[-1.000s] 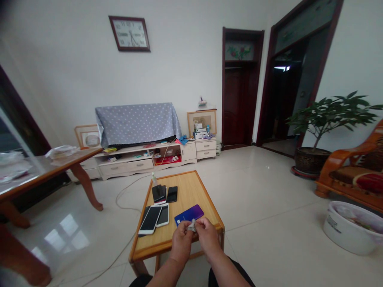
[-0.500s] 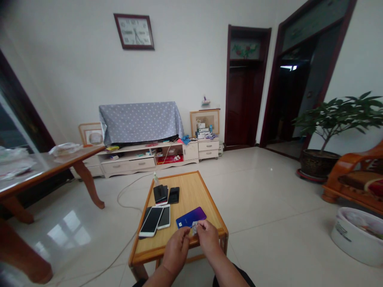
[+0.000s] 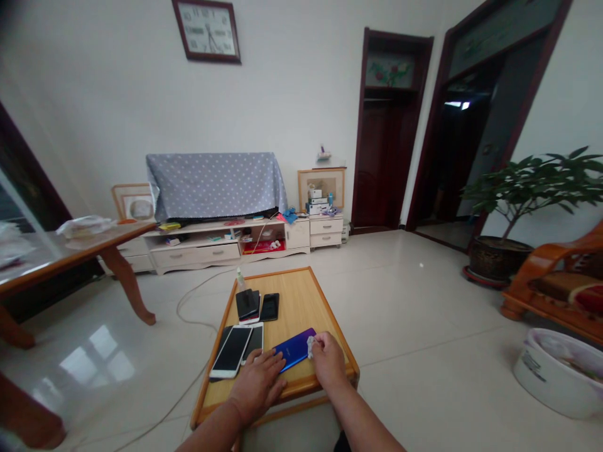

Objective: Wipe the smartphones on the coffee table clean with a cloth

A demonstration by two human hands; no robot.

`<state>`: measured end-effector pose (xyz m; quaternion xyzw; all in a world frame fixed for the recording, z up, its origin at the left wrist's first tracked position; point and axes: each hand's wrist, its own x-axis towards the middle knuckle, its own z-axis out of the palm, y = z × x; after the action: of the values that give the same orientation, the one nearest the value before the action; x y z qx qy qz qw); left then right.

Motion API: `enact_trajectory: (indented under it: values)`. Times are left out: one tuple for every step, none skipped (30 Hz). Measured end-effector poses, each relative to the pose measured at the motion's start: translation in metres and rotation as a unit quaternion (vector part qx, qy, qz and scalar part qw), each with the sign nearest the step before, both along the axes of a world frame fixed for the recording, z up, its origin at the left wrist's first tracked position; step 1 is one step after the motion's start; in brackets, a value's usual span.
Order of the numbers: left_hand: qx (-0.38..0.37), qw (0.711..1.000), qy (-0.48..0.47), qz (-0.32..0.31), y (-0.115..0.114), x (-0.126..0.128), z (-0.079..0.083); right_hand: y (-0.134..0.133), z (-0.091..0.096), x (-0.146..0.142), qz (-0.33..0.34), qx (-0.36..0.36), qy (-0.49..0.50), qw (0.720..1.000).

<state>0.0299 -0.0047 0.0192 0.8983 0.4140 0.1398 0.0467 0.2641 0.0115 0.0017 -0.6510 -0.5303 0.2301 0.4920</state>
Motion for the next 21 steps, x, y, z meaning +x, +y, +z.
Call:
enact_trajectory:
  values:
    - [-0.002,1.0,0.005,-0.004,0.001,-0.003,-0.002,0.004,0.0,0.002,-0.006,0.004,-0.036,0.999]
    - [-0.002,1.0,0.006,-0.002,0.001,-0.005,-0.004,0.008,0.0,0.003,-0.01,0.006,-0.073,0.997]
    - [-0.001,1.0,0.004,0.002,0.001,-0.008,-0.007,0.011,-0.001,0.003,-0.008,0.005,-0.11,0.994]
    - [0.0,1.0,0.001,0.006,0.001,-0.01,-0.011,0.012,-0.002,0.001,-0.001,0.002,-0.145,0.989]
    - [0.001,1.0,-0.003,0.008,0.001,-0.012,-0.014,0.012,-0.003,-0.003,0.013,-0.004,-0.178,0.984]
    - [0.003,1.0,-0.006,0.008,0.001,-0.013,-0.018,0.01,-0.005,-0.009,0.029,-0.011,-0.209,0.977]
    - [0.006,1.0,-0.009,0.005,0.002,-0.014,-0.02,0.007,-0.007,-0.017,0.044,-0.016,-0.239,0.97]
    - [0.007,1.0,-0.012,0.0,0.002,-0.014,-0.023,0.002,-0.01,-0.026,0.059,-0.018,-0.265,0.962]
    - [0.008,1.0,-0.014,-0.005,0.003,-0.015,-0.025,-0.004,-0.012,-0.037,0.074,-0.017,-0.289,0.954]
    - [0.009,1.0,-0.019,-0.008,0.004,-0.015,-0.026,-0.01,-0.014,-0.046,0.093,-0.011,-0.306,0.947]
    - [0.011,1.0,-0.025,-0.009,0.004,-0.015,-0.027,-0.016,-0.016,-0.055,0.121,-0.001,-0.318,0.941]
    - [0.011,0.999,-0.032,-0.008,0.005,-0.015,-0.028,-0.02,-0.017,-0.06,0.142,0.005,-0.324,0.935]
    - [0.012,0.999,-0.041,-0.007,0.005,-0.015,-0.028,-0.022,-0.017,-0.063,0.154,0.006,-0.329,0.932]
    - [0.011,0.999,-0.05,-0.003,0.005,-0.015,-0.028,-0.022,-0.016,-0.062,0.154,0.001,-0.335,0.93]
    - [0.01,0.998,-0.057,0.002,0.004,-0.015,-0.028,-0.019,-0.014,-0.059,0.139,-0.01,-0.341,0.929]
    - [0.007,0.998,-0.059,0.005,0.004,-0.015,-0.027,-0.015,-0.012,-0.053,0.115,-0.025,-0.349,0.93]
    - [0.001,0.998,-0.058,0.009,0.004,-0.015,-0.027,-0.011,-0.01,-0.048,0.086,-0.041,-0.356,0.93]
    - [-0.006,0.998,-0.055,0.012,0.004,-0.015,-0.026,-0.007,-0.008,-0.043,0.059,-0.057,-0.361,0.929]
    - [-0.013,0.999,-0.051,0.015,0.004,-0.015,-0.026,-0.004,-0.007,-0.04,0.038,-0.071,-0.363,0.928]
    - [-0.02,0.999,-0.048,0.016,0.005,-0.015,-0.026,-0.003,-0.006,-0.039,0.031,-0.081,-0.364,0.927]
    - [-0.025,0.998,-0.048,0.017,0.005,-0.015,-0.025,-0.004,-0.006,-0.041,0.041,-0.085,-0.364,0.926]
